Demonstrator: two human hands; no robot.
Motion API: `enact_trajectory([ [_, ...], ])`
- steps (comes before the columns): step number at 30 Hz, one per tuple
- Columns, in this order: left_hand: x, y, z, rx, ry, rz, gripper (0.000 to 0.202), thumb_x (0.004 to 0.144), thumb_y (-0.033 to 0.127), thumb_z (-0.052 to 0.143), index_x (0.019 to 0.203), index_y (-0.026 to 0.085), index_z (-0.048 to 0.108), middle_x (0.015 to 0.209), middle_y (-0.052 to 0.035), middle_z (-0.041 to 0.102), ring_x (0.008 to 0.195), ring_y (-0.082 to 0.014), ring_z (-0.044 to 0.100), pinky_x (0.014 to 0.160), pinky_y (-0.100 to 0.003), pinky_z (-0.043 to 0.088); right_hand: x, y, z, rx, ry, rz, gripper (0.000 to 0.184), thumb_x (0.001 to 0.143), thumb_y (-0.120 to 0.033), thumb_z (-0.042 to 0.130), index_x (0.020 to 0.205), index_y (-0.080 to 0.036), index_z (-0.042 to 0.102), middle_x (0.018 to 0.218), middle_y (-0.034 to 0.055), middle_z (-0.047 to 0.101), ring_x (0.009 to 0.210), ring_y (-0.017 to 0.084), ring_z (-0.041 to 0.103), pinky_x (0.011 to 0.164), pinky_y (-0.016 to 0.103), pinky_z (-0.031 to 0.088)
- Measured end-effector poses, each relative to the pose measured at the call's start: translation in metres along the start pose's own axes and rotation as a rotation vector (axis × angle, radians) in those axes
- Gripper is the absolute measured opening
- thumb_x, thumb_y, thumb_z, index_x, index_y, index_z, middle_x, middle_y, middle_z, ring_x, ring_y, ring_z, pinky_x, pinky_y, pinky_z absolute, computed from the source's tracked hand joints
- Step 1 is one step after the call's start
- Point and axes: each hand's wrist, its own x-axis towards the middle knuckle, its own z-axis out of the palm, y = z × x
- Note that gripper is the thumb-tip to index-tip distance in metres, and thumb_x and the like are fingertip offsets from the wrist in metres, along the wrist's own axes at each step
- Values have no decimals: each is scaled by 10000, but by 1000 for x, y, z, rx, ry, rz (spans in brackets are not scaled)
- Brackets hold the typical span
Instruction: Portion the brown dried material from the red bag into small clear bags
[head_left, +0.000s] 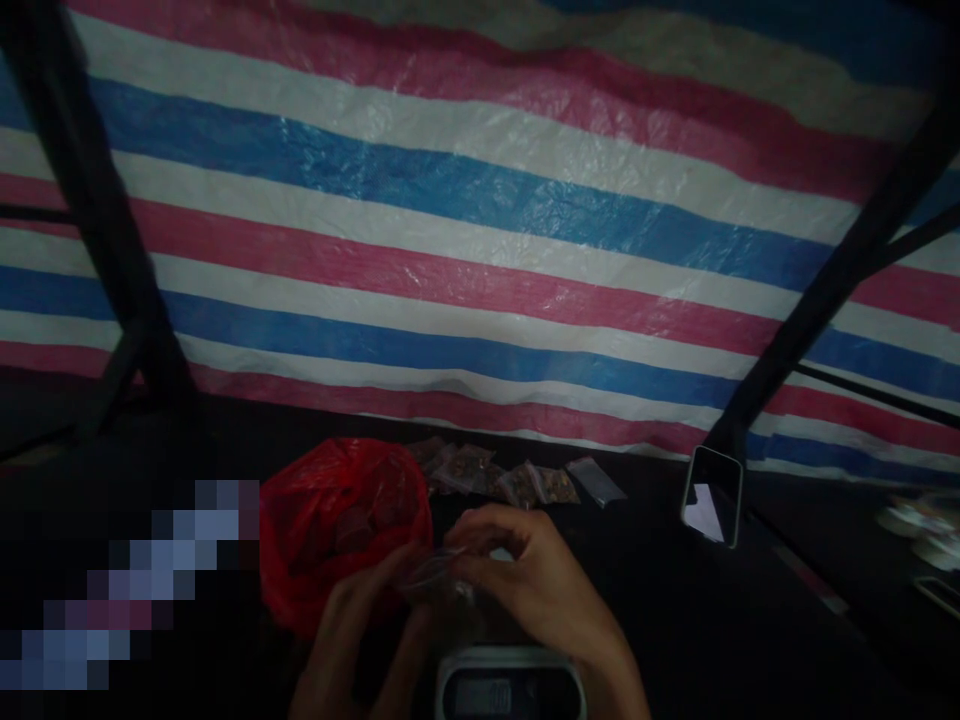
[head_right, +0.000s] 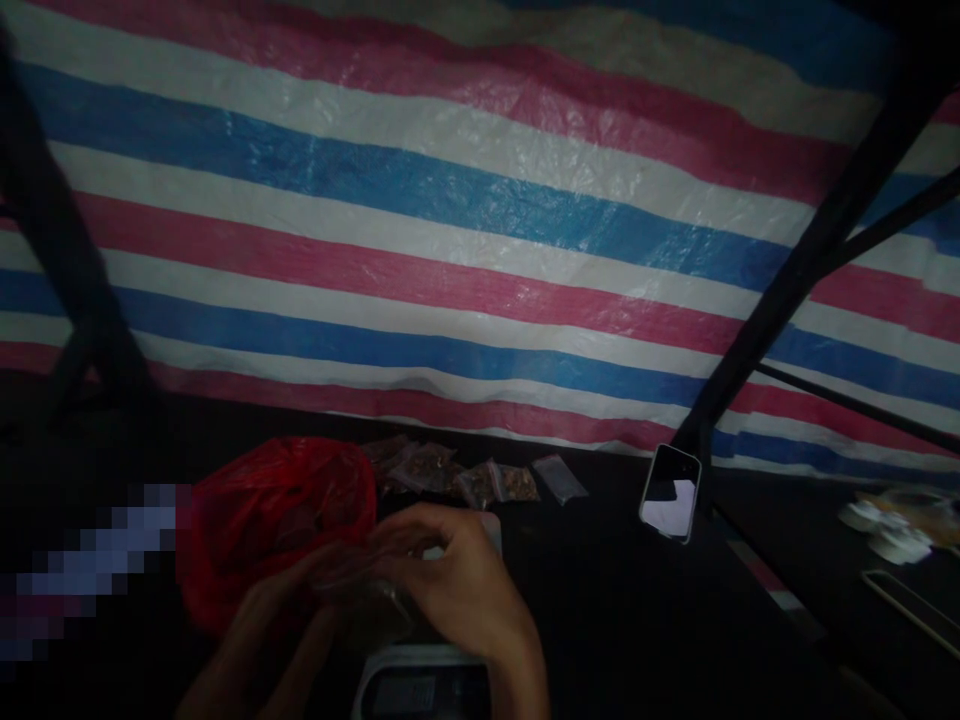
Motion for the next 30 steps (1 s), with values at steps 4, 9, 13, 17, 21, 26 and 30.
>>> enact_trajectory([
  [4, 17, 17, -10, -177, 32, -377, 399, 795, 654, 675, 921, 292, 784, 883, -19, 855, 822, -256, 834, 782, -313, 688, 10, 3, 24, 134, -3, -11, 303, 760, -205, 810, 1058, -244, 776, 875, -35, 731, 830, 141, 684, 757, 244, 501],
  [9, 32, 26, -24, -232, 88, -521, 380, 649, 639, 710, 797, 302, 803, 839, -22, 854, 806, -275, 826, 790, -330, 683, 15, 7, 36, 97, 45, -47, 255, 802, -160, 728, 1044, -235, 743, 875, -34, 708, 815, 130, 652, 748, 233, 501],
  [13, 35, 18, -28, -247, 86, -545, 407, 623, 630, 699, 819, 291, 813, 879, -37, 863, 853, -293, 825, 863, -366, 672, 16, 5, 46, -50, 71, -97, 155, 903, -224, 649, 1040, -243, 720, 975, 1, 736, 919, 168, 673, 832, 278, 520],
  [17, 35, 10, -29, -277, 87, -548, 462, 665, 667, 682, 856, 267, 811, 937, -65, 860, 901, -306, 818, 880, -379, 664, 19, 6, 59, -103, 67, -113, 270, 955, -253, 610, 1214, -290, 676, 1065, 1, 722, 1003, 183, 680, 902, 305, 518],
  [21, 36, 7, -33, -327, 98, -589, 523, 652, 703, 690, 880, 247, 807, 949, -84, 852, 925, -317, 812, 909, -391, 655, 24, 9, 71, -102, 40, -95, 281, 955, -261, 621, 1229, -301, 671, 1077, -4, 710, 1015, 186, 678, 909, 307, 510],
  [26, 36, -3, -38, -381, 100, -614, 548, 673, 718, 716, 926, 239, 797, 1013, -89, 853, 966, -314, 807, 884, -368, 656, 29, 10, 81, -106, 62, -99, 252, 917, -227, 654, 1162, -282, 674, 988, -19, 693, 961, 184, 664, 891, 307, 488],
  [30, 35, -9, -42, -391, 105, -611, 541, 698, 722, 715, 931, 240, 793, 981, -76, 854, 928, -299, 805, 880, -365, 657, 31, 8, 85, -98, 62, -118, 267, 911, -242, 675, 1174, -277, 648, 954, -30, 693, 945, 178, 657, 910, 308, 471],
])
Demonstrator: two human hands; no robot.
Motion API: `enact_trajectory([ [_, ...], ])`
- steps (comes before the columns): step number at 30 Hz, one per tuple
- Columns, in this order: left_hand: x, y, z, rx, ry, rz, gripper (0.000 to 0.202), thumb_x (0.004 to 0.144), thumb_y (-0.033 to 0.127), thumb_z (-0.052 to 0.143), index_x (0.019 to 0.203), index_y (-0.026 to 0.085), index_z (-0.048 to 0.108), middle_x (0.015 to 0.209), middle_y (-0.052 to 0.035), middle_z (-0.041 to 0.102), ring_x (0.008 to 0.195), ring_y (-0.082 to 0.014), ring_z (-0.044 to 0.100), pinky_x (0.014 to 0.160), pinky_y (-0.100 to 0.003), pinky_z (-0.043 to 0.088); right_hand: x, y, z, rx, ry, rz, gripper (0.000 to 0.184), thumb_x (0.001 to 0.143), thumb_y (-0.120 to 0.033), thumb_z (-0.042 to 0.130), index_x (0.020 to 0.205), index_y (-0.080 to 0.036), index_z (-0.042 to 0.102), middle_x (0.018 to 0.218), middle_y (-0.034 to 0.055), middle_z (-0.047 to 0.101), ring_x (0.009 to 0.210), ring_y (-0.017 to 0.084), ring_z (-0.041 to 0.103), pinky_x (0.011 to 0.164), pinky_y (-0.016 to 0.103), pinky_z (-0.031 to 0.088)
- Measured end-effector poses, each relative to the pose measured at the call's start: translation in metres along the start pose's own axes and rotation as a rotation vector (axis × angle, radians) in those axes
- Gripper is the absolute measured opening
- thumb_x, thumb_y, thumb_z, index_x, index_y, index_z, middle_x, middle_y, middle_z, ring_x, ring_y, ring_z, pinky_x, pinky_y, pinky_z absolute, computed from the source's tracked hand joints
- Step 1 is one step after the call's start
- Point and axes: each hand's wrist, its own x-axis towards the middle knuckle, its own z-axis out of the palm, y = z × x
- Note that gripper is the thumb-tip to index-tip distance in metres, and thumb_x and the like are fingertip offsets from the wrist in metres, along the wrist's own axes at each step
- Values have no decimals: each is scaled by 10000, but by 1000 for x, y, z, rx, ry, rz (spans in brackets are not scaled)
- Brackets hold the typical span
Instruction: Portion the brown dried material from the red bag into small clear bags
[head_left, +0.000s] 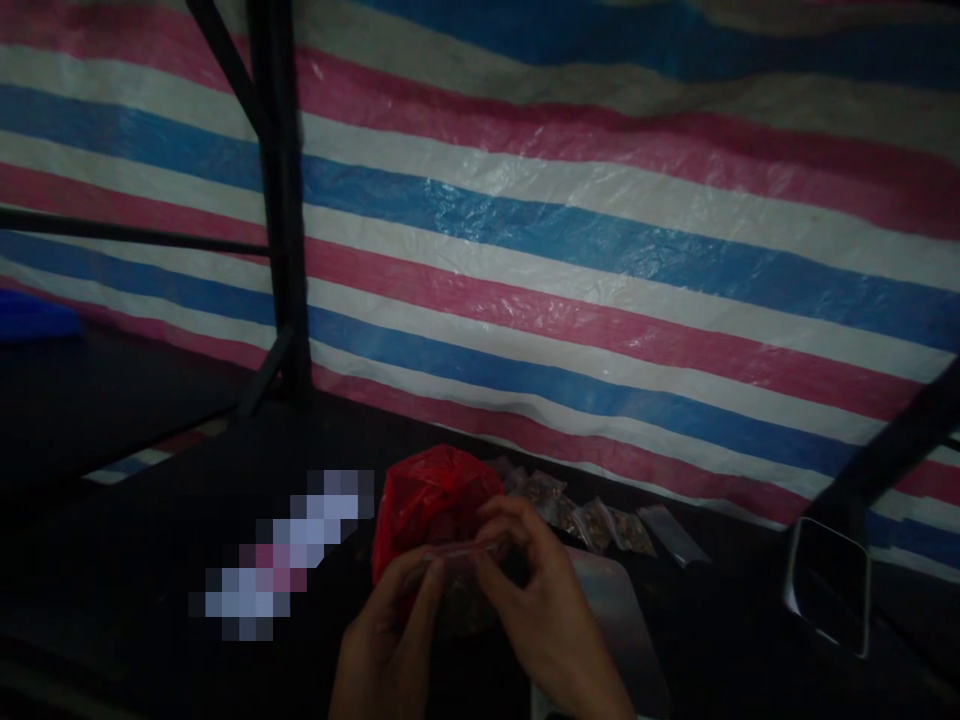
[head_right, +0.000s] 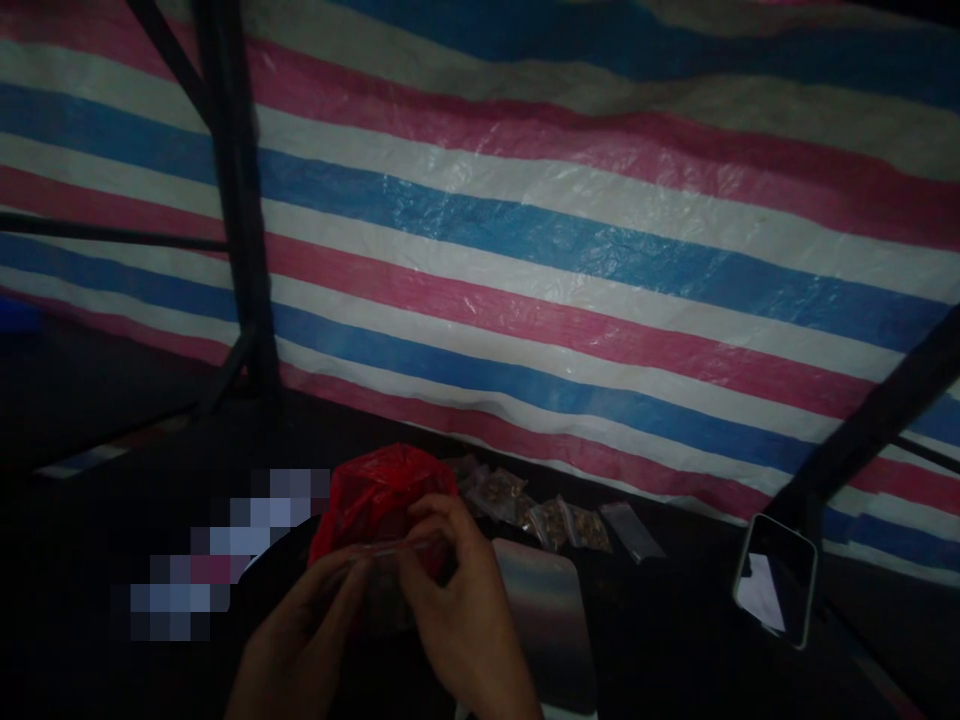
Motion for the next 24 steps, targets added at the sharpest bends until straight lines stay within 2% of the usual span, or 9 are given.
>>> enact_trajectory([
  [3, 0, 1, -3, -20, -12, 2, 528, 725, 722, 721, 932, 239, 780, 977, -74, 854, 902, -293, 803, 869, -371, 660, 1, 0, 3, 30, 3, 29, 384, 903, -280, 682, 1282, -282, 618, 974, -25, 697, 965, 190, 661, 937, 326, 468],
  [6, 1, 1, -4, -39, -10, 12, 532, 728, 727, 730, 930, 236, 769, 987, -80, 854, 907, -295, 804, 868, -376, 661, 2, 2, 7, 74, -5, 61, 418, 892, -308, 690, 1301, -276, 610, 1001, -11, 696, 983, 206, 667, 930, 342, 470],
  [10, 2, -2, -6, -28, -4, 17, 577, 717, 752, 720, 953, 228, 774, 979, -88, 854, 915, -304, 804, 885, -390, 659, 3, 2, 10, 85, -12, 54, 344, 888, -303, 704, 1217, -269, 611, 943, -23, 680, 947, 198, 656, 901, 327, 467],
  [15, 0, -4, -5, 12, -43, 33, 564, 768, 737, 701, 994, 226, 774, 1037, -91, 849, 958, -295, 805, 904, -369, 652, 4, 1, 13, 38, 30, 25, 217, 892, -257, 669, 1098, -272, 601, 927, -29, 642, 905, 177, 629, 844, 293, 475],
  [17, -1, -2, -2, 13, -45, 33, 566, 766, 739, 704, 989, 223, 777, 1048, -95, 846, 976, -299, 805, 902, -364, 653, 3, 2, 13, 29, 31, 27, 225, 925, -278, 640, 1147, -277, 606, 978, -16, 647, 930, 179, 637, 866, 298, 490],
  [20, -2, 0, 2, -5, -30, 47, 569, 763, 750, 697, 972, 227, 780, 1042, -89, 846, 963, -297, 806, 894, -362, 658, 1, 3, 13, 64, -4, 63, 370, 935, -293, 643, 1301, -291, 589, 1074, 7, 674, 1016, 196, 658, 943, 325, 505],
  [24, -1, -1, 7, -26, -17, 68, 553, 747, 748, 715, 941, 235, 782, 1004, -75, 850, 920, -291, 807, 865, -356, 668, -1, 3, 12, 119, 22, 72, 387, 901, -279, 690, 1282, -279, 617, 1012, 7, 690, 955, 198, 666, 867, 311, 534],
])
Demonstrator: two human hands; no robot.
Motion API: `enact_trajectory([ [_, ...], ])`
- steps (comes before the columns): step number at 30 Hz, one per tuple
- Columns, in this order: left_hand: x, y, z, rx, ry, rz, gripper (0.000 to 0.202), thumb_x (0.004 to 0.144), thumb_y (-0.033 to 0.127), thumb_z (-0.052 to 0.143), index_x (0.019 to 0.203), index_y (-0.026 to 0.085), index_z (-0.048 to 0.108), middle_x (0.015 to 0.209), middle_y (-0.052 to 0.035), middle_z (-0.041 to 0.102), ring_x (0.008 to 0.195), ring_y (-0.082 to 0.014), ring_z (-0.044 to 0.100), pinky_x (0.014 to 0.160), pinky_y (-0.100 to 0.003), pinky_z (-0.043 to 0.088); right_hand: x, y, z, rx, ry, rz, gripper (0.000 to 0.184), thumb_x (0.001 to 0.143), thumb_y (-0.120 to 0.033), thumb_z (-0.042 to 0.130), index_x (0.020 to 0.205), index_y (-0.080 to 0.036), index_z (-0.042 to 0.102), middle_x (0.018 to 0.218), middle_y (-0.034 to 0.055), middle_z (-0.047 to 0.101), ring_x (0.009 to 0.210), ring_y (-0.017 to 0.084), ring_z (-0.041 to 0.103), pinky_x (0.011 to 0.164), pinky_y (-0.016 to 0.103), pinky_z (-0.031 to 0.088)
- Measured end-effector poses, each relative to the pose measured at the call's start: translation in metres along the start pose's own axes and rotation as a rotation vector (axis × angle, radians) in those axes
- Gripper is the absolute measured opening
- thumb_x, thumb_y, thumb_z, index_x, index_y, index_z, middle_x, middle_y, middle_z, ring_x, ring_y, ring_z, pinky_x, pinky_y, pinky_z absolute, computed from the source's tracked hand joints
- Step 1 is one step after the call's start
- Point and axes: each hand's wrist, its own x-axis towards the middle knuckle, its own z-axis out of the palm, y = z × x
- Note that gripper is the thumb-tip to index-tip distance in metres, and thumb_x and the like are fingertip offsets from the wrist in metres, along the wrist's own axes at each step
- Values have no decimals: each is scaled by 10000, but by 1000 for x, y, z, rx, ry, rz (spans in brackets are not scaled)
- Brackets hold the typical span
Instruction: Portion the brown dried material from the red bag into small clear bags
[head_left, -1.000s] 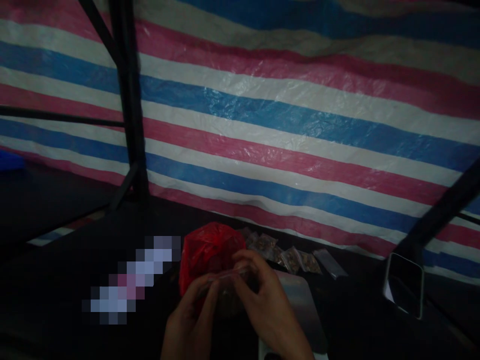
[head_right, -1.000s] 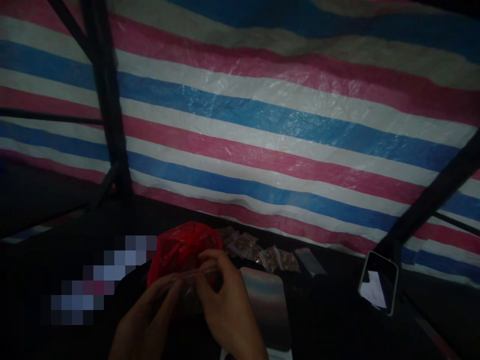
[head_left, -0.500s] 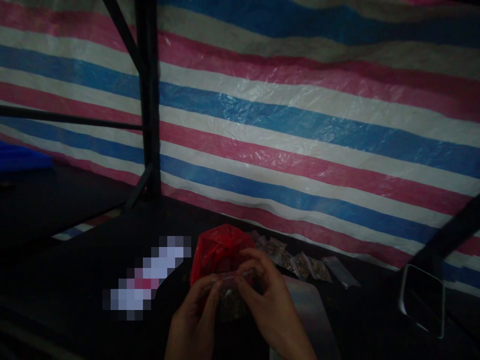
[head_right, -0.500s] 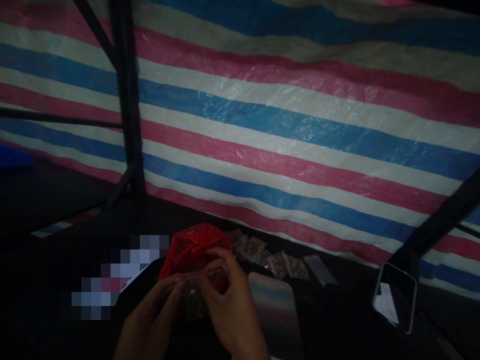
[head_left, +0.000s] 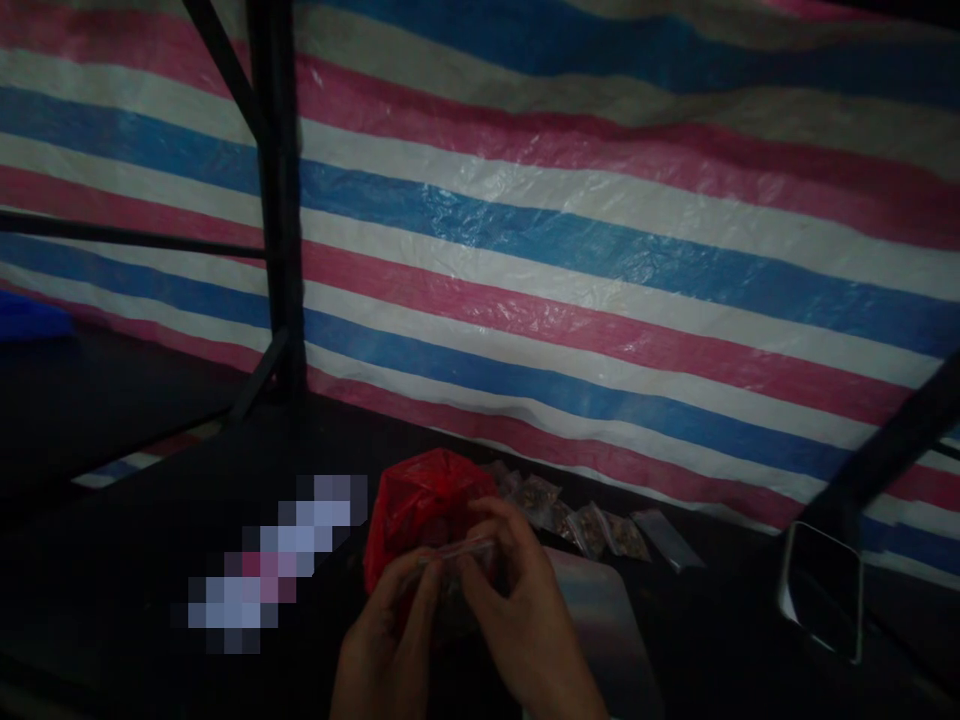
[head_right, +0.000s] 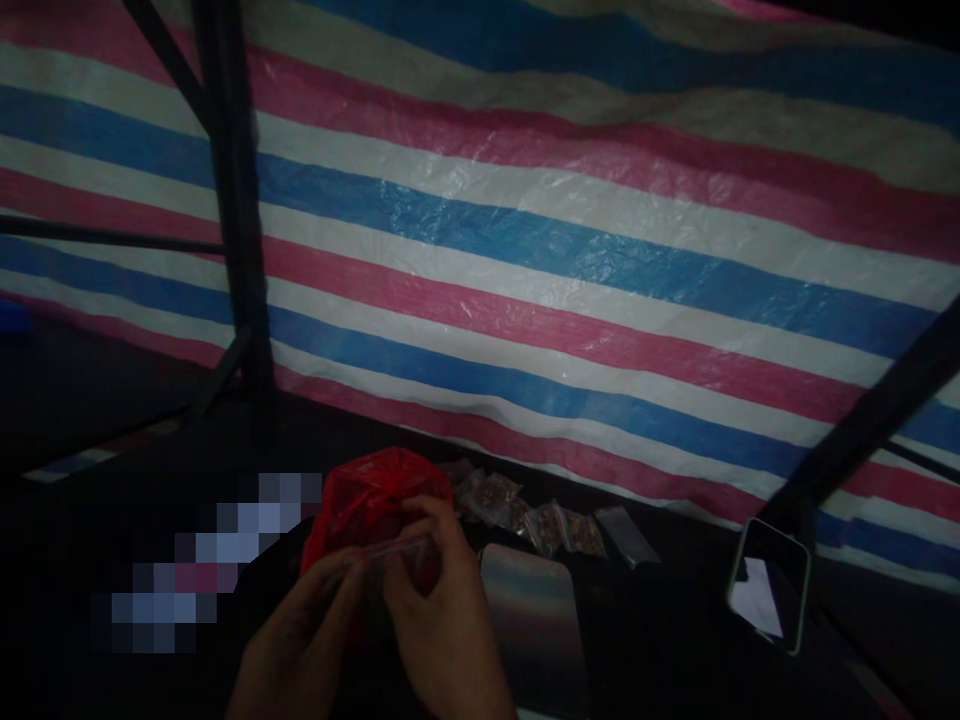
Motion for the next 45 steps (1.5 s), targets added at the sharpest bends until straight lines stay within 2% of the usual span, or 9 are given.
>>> enact_trajectory([
  [7, 1, -8, 6, 18, -34, 20, 502, 775, 712, 737, 955, 247, 793, 1019, -66, 857, 958, -291, 811, 859, -348, 670, -2, -3, -9, 30, 29, 3, 396, 899, -302, 712, 1281, -266, 613, 956, -10, 696, 896, 180, 676, 843, 297, 530],
  [15, -4, 7, 16, 32, 50, 15, 566, 620, 779, 754, 823, 254, 805, 903, -70, 854, 846, -287, 807, 805, -346, 678, -4, 5, -18, 84, 35, 39, 564, 837, -248, 724, 1377, -265, 563, 964, -19, 708, 840, 165, 659, 742, 276, 511],
  [24, -4, 3, 20, 62, 61, 75, 462, 664, 705, 766, 815, 269, 787, 874, -47, 836, 853, -289, 816, 825, -360, 681, -1, -3, -14, 41, 88, -53, 340, 785, -169, 675, 1090, -263, 557, 847, -57, 651, 780, 146, 621, 734, 259, 495],
  [28, -1, -2, 18, 84, -9, 131, 388, 750, 641, 757, 878, 277, 803, 948, -38, 841, 895, -273, 817, 880, -352, 671, -4, -11, -14, 22, 94, -79, 253, 785, -189, 648, 1015, -266, 577, 854, -49, 648, 798, 148, 640, 728, 250, 498],
  [31, -2, -10, 16, 120, -76, 210, 391, 812, 610, 727, 1025, 295, 818, 1137, -45, 840, 1104, -294, 791, 1022, -389, 627, -3, -20, -35, -122, 187, -141, 170, 823, -251, 648, 990, -266, 620, 834, -31, 672, 778, 167, 653, 719, 269, 503],
  [34, -5, -23, 11, 138, -117, 261, 530, 883, 568, 701, 1357, 333, 701, 1451, -37, 731, 1390, -302, 650, 1154, -439, 546, 6, -28, -76, -402, 469, -223, 171, 868, -350, 648, 1008, -253, 656, 879, 27, 735, 798, 219, 679, 753, 327, 513],
  [37, -2, -33, 2, 187, -80, 317, 564, 920, 544, 684, 1439, 332, 625, 1518, -50, 682, 1441, -315, 602, 1161, -478, 543, 26, -24, -111, -686, 674, -209, 274, 949, -371, 557, 1156, -220, 657, 1040, 117, 776, 900, 280, 719, 827, 395, 517],
  [40, 4, -33, -8, 239, -18, 400, 494, 938, 533, 671, 1384, 322, 646, 1426, -63, 732, 1365, -317, 661, 1114, -479, 579, 48, -6, -118, -835, 562, -138, 281, 939, -204, 520, 1172, -203, 676, 1091, 151, 781, 954, 302, 739, 835, 402, 503],
  [45, 7, -20, -11, 276, 42, 429, 419, 961, 560, 617, 1293, 314, 683, 1312, -66, 761, 1225, -300, 724, 1064, -477, 600, 67, 21, -107, -863, 244, -101, 326, 806, 0, 589, 983, -233, 734, 945, 57, 806, 906, 236, 756, 819, 327, 509],
])
